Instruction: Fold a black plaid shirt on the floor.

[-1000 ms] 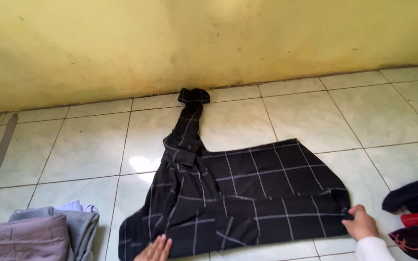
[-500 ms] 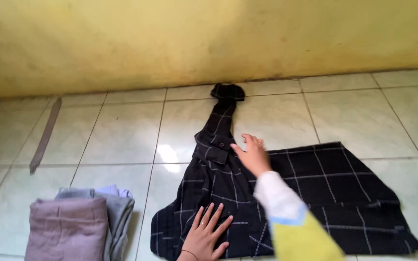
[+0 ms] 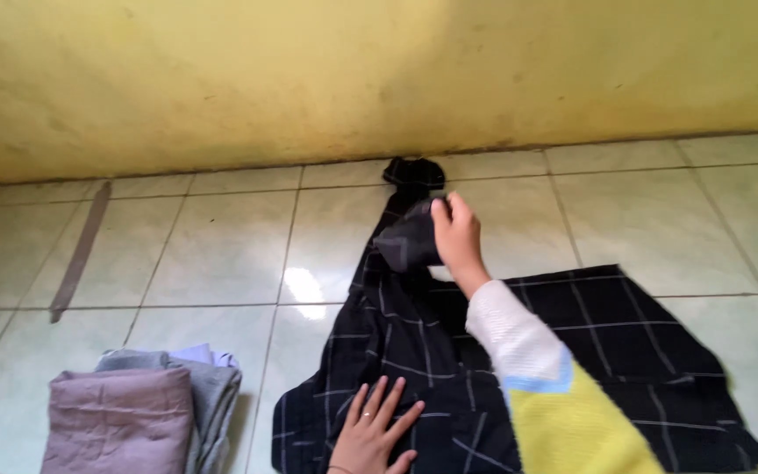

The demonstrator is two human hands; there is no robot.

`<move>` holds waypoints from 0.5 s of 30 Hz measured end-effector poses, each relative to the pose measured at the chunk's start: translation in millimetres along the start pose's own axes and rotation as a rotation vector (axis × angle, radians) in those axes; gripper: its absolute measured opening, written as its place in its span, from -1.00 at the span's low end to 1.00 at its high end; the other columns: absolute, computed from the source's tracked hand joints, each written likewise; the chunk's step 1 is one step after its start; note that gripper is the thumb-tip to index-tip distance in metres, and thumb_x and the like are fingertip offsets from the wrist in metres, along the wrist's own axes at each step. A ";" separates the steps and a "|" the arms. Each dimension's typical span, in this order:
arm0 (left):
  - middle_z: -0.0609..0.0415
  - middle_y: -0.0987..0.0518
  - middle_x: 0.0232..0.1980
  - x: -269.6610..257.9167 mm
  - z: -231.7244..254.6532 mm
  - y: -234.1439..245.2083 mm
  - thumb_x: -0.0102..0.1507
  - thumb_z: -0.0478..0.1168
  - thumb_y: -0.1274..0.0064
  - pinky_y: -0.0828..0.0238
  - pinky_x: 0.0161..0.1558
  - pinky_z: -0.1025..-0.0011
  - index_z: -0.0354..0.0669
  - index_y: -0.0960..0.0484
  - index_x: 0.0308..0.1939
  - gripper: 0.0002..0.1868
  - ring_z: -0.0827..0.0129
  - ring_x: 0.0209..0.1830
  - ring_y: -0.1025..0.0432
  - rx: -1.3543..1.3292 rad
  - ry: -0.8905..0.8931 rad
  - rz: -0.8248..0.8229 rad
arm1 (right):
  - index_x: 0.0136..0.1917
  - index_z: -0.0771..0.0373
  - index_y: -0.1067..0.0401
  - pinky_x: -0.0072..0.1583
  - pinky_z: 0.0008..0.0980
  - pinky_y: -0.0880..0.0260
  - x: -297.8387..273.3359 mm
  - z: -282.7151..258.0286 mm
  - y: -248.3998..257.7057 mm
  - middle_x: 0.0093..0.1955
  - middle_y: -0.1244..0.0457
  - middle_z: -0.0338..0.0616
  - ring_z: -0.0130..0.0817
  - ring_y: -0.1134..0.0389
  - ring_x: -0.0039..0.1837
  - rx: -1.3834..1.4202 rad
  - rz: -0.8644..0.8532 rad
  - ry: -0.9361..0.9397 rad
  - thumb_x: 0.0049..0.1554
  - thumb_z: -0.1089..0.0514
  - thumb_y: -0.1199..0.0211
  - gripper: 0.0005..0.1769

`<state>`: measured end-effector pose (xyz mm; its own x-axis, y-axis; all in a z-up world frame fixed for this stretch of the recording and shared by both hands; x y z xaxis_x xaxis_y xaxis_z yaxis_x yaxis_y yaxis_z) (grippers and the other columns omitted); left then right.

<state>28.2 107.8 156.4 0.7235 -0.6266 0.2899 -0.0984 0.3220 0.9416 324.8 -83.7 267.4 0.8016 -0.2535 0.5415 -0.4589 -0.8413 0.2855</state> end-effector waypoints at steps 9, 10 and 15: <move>-0.14 -0.04 0.60 12.2 4.7 16.5 0.17 0.18 -0.07 0.35 0.43 -0.10 0.19 -0.33 0.47 -0.22 -0.09 0.58 0.13 -0.101 0.100 -0.035 | -0.06 0.24 -0.41 -0.10 -0.47 -0.37 24.2 -91.8 140.6 -0.20 -0.30 -0.33 -0.57 -0.32 -0.17 0.745 -0.183 -0.414 0.33 0.14 -0.12 -0.84; -0.14 -0.04 0.60 11.6 5.4 14.5 0.17 0.18 -0.07 0.35 0.43 -0.10 0.19 -0.33 0.47 -0.22 -0.09 0.58 0.13 -0.106 0.097 -0.033 | -0.06 0.24 -0.41 -0.10 -0.47 -0.37 14.9 -98.4 156.0 -0.20 -0.30 -0.33 -0.57 -0.32 -0.17 0.739 -0.182 -0.413 0.33 0.14 -0.12 -0.84; -0.02 -0.08 0.62 5.5 3.6 3.0 0.29 0.10 0.06 0.38 0.49 -0.03 0.23 -0.34 0.48 -0.36 0.01 0.61 0.12 0.021 0.099 -0.011 | 0.01 0.25 -0.39 -0.14 -0.42 -0.41 -32.0 -106.8 224.0 -0.17 -0.34 -0.26 -0.50 -0.37 -0.17 0.574 -0.214 -0.553 0.30 0.11 -0.12 -0.84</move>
<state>29.4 102.7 161.5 0.7882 -0.5566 0.2626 -0.1042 0.2999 0.9483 155.4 -213.1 398.5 0.9911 -0.1323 0.0110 -0.1278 -0.9731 -0.1916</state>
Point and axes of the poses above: each hand's wrist, its own x-axis towards the middle knuckle, its own y-axis out of the back of the hand, z = x × y, the point moved 7 cm from there along x, towards the middle knuckle
